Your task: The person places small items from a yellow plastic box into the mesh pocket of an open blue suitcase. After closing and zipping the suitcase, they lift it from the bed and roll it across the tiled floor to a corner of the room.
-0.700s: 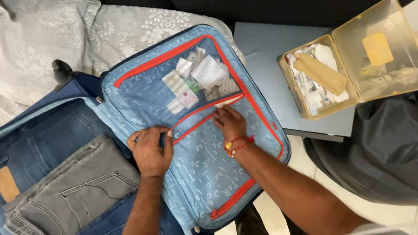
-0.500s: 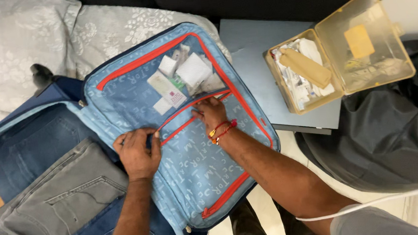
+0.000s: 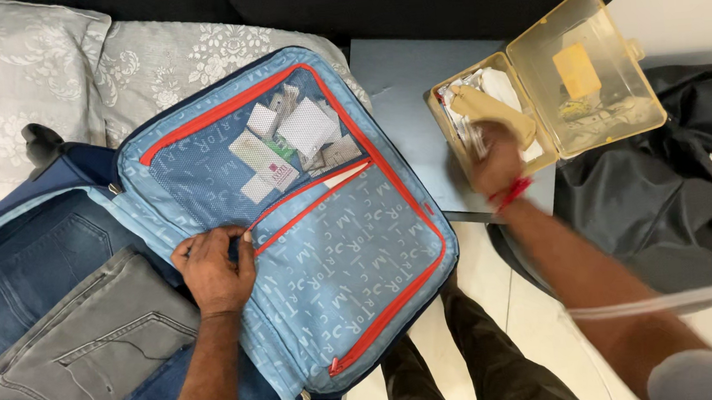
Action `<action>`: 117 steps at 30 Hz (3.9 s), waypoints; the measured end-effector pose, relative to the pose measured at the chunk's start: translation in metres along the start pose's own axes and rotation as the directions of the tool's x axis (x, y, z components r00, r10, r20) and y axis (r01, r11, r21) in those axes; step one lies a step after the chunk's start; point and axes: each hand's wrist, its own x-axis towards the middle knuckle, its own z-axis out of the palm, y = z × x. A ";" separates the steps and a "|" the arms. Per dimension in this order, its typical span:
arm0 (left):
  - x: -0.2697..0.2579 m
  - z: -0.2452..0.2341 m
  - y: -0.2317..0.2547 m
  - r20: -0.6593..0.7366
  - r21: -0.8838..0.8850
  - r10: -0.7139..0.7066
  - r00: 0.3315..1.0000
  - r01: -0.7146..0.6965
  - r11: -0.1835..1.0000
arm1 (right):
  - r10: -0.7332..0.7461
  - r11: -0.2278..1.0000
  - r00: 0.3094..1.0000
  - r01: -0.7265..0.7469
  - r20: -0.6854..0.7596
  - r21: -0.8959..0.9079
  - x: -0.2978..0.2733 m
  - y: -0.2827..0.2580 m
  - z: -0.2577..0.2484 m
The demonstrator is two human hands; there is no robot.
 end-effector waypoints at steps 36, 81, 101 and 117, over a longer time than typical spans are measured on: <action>-0.001 0.004 0.001 0.023 0.037 -0.035 0.999 0.034 0.999 | 0.315 0.889 0.902 -0.171 0.295 -0.425 0.039 0.039 -0.048; 0.000 0.005 0.000 0.046 0.068 -0.037 0.998 0.034 0.997 | 0.339 0.941 0.904 -0.326 0.260 -0.094 0.035 0.029 -0.017; -0.001 0.009 -0.003 -0.001 0.060 0.014 1.000 -0.014 0.998 | 0.598 0.633 0.801 -0.448 -0.031 0.632 0.011 0.029 -0.056; 0.005 -0.011 0.007 -0.049 -0.096 0.024 0.999 -0.029 0.995 | -0.124 0.133 0.190 -0.969 0.974 0.206 -0.125 -0.185 0.045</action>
